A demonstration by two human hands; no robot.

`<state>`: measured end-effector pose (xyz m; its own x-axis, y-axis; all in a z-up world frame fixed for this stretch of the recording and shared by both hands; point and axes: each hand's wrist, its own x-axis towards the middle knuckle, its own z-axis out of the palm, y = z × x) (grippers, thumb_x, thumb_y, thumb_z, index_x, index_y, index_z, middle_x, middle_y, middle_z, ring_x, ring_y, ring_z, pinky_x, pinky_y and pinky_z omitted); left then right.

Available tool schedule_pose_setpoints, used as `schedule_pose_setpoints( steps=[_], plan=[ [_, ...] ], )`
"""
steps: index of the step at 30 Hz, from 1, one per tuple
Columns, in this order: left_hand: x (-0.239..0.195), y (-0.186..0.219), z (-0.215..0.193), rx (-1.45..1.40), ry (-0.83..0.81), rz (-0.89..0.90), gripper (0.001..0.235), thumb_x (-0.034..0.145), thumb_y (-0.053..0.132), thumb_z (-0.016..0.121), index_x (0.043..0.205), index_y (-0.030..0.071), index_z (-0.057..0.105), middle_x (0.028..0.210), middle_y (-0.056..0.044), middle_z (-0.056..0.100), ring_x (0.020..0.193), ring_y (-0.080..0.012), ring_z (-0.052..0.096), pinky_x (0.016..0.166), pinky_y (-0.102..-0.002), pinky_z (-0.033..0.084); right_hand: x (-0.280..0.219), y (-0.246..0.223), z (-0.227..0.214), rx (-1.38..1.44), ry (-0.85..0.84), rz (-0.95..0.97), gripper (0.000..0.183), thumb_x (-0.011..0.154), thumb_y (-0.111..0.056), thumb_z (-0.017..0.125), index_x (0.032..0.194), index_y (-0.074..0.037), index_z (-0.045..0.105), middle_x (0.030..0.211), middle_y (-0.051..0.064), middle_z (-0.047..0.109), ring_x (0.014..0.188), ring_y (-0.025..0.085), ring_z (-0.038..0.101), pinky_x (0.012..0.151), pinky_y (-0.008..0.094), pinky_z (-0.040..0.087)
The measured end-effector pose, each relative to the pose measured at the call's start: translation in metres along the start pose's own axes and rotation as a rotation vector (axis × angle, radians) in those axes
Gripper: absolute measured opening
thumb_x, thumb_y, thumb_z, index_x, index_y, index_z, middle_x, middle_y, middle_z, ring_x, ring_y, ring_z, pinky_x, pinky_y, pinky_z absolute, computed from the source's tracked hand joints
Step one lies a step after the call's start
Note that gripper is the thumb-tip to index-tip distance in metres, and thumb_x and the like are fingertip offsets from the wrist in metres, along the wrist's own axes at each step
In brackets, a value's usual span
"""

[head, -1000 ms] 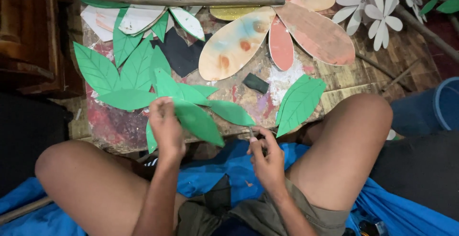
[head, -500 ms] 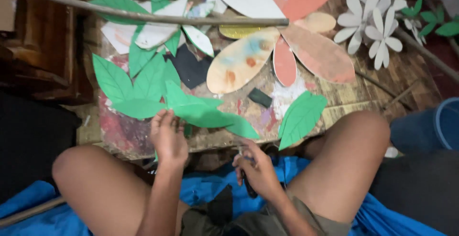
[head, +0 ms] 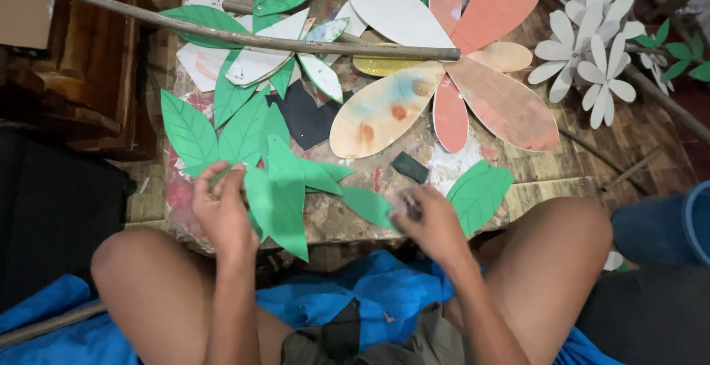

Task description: Trimming the edges of green foam leaf cutouts using small scissors to refine their shape for a craft project.

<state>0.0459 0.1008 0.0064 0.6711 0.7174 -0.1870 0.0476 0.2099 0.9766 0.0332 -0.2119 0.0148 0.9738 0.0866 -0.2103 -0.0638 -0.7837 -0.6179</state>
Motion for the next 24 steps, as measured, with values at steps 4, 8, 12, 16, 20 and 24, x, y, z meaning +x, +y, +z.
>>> schedule_pose_setpoints(
  steps=[4, 8, 12, 16, 20, 24],
  plan=[
    [-0.010, -0.014, 0.008, 0.270, -0.204, -0.041, 0.020, 0.095, 0.005, 0.069, 0.114, 0.011, 0.067, 0.085, -0.008, 0.069, 0.054, -0.0117, 0.058, 0.050, -0.022, 0.049, -0.005, -0.025, 0.000, -0.054, -0.135, 0.080, 0.062, 0.076, -0.035, 0.085, 0.131, -0.015, 0.067, 0.125, 0.015, 0.059, 0.111, 0.048, 0.066, 0.093, 0.061, 0.057],
    [-0.023, -0.050, 0.019, 0.486, -0.588, -0.209, 0.019, 0.091, 0.003, 0.069, 0.110, 0.001, 0.073, 0.091, -0.025, 0.074, 0.057, -0.0335, 0.074, 0.050, -0.041, 0.062, 0.001, -0.026, 0.005, -0.189, -0.159, 0.108, 0.061, 0.076, -0.034, 0.086, 0.129, -0.017, 0.064, 0.127, 0.010, 0.055, 0.118, 0.044, 0.063, 0.094, 0.060, 0.057],
    [-0.035, -0.063, 0.032, 0.638, -0.719, -0.296, 0.019, 0.090, 0.005, 0.067, 0.106, 0.002, 0.078, 0.091, -0.022, 0.078, 0.067, -0.0341, 0.079, 0.052, -0.042, 0.067, 0.008, -0.012, 0.002, -0.168, -0.143, 0.176, 0.064, 0.074, -0.037, 0.085, 0.130, -0.016, 0.062, 0.124, 0.009, 0.062, 0.119, 0.041, 0.066, 0.095, 0.061, 0.056],
    [-0.037, -0.056, 0.035, 0.692, -0.678, -0.220, 0.019, 0.089, 0.009, 0.069, 0.106, 0.007, 0.079, 0.094, -0.016, 0.080, 0.076, -0.0276, 0.080, 0.063, -0.039, 0.066, -0.002, -0.016, -0.015, -0.189, -0.063, 0.232, 0.065, 0.074, -0.037, 0.084, 0.130, -0.015, 0.061, 0.110, 0.013, 0.074, 0.112, 0.043, 0.070, 0.092, 0.061, 0.055],
    [-0.037, -0.038, 0.036, 0.694, -0.451, -0.053, 0.032, 0.092, 0.012, 0.065, 0.123, 0.006, 0.071, 0.114, -0.021, 0.075, 0.105, -0.0388, 0.072, 0.092, -0.053, 0.057, -0.007, -0.015, -0.029, 0.008, 0.156, 0.207, 0.060, 0.072, -0.034, 0.083, 0.125, -0.015, 0.063, 0.102, 0.021, 0.076, 0.106, 0.048, 0.070, 0.088, 0.062, 0.054],
    [-0.030, -0.066, 0.032, 0.614, -0.243, 0.462, 0.045, 0.080, 0.008, 0.069, 0.125, 0.003, 0.067, 0.125, -0.024, 0.064, 0.130, -0.0461, 0.057, 0.111, -0.055, 0.046, -0.013, -0.004, -0.032, 0.268, 0.336, 0.093, 0.050, 0.073, -0.015, 0.082, 0.120, -0.007, 0.066, 0.092, 0.027, 0.074, 0.093, 0.046, 0.072, 0.081, 0.055, 0.055]
  ],
)
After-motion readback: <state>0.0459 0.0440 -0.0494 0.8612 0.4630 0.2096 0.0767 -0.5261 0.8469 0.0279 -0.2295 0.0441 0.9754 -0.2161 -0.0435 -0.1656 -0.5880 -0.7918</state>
